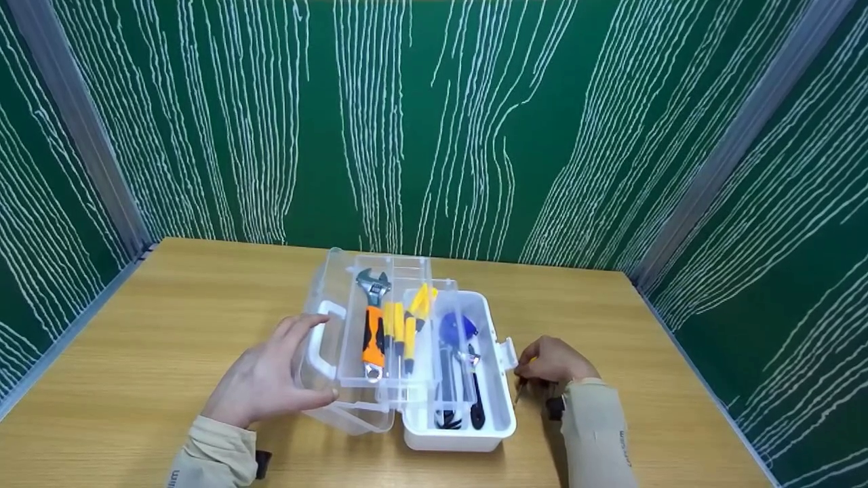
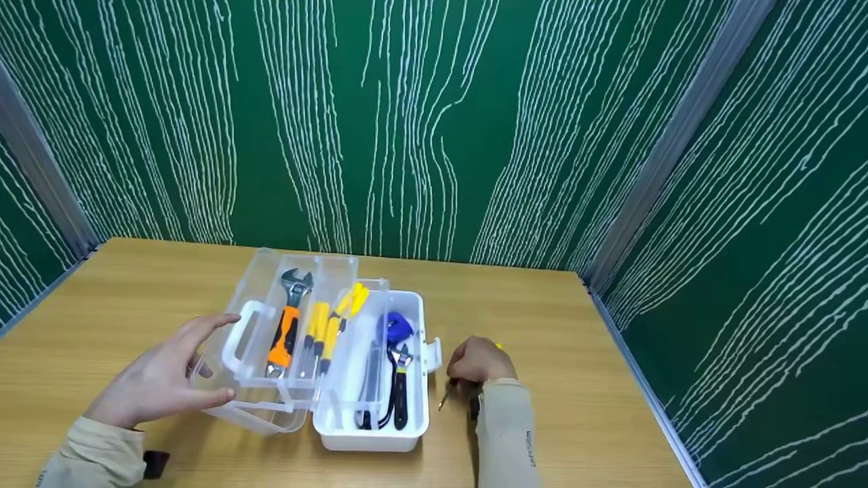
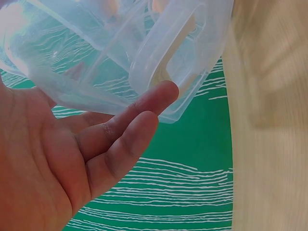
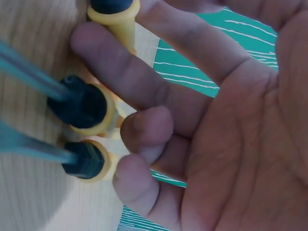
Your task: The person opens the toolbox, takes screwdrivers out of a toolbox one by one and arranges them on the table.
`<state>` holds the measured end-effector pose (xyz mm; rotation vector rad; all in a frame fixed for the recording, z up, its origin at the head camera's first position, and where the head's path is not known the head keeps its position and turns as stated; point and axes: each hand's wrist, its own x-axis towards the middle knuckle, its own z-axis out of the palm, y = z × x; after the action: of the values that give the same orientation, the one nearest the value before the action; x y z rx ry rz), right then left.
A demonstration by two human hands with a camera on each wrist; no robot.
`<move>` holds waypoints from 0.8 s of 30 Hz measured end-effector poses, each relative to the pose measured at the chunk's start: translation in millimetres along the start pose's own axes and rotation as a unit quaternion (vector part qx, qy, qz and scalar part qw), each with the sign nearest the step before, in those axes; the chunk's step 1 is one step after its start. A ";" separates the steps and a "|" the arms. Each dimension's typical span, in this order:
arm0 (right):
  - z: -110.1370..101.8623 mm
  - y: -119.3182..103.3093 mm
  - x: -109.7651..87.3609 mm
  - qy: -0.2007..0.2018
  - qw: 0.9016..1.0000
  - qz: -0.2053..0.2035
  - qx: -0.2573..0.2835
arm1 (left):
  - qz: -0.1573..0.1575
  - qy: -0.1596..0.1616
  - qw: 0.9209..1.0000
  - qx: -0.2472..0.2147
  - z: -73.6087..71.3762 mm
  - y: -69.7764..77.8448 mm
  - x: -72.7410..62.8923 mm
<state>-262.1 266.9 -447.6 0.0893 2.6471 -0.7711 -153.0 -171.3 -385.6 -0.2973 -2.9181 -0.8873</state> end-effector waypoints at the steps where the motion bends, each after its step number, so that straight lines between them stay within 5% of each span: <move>1: 0.1 -0.3 0.0 0.000 1.000 0.000 -0.001 | -0.002 0.000 1.000 0.000 0.0 0.1 -0.1; 15: -3.6 -0.4 -1.7 0.024 0.999 -0.010 -0.024 | -0.008 0.000 1.000 -0.001 0.0 1.3 -1.6; 24: -20.5 -12.1 -15.2 0.094 0.994 -0.024 -0.048 | -0.017 -0.008 1.000 -0.005 -0.1 2.2 -0.6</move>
<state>-257.0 268.1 -419.8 0.0748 2.8690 -0.6798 -151.9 -169.7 -384.4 -0.2563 -2.9422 -0.9081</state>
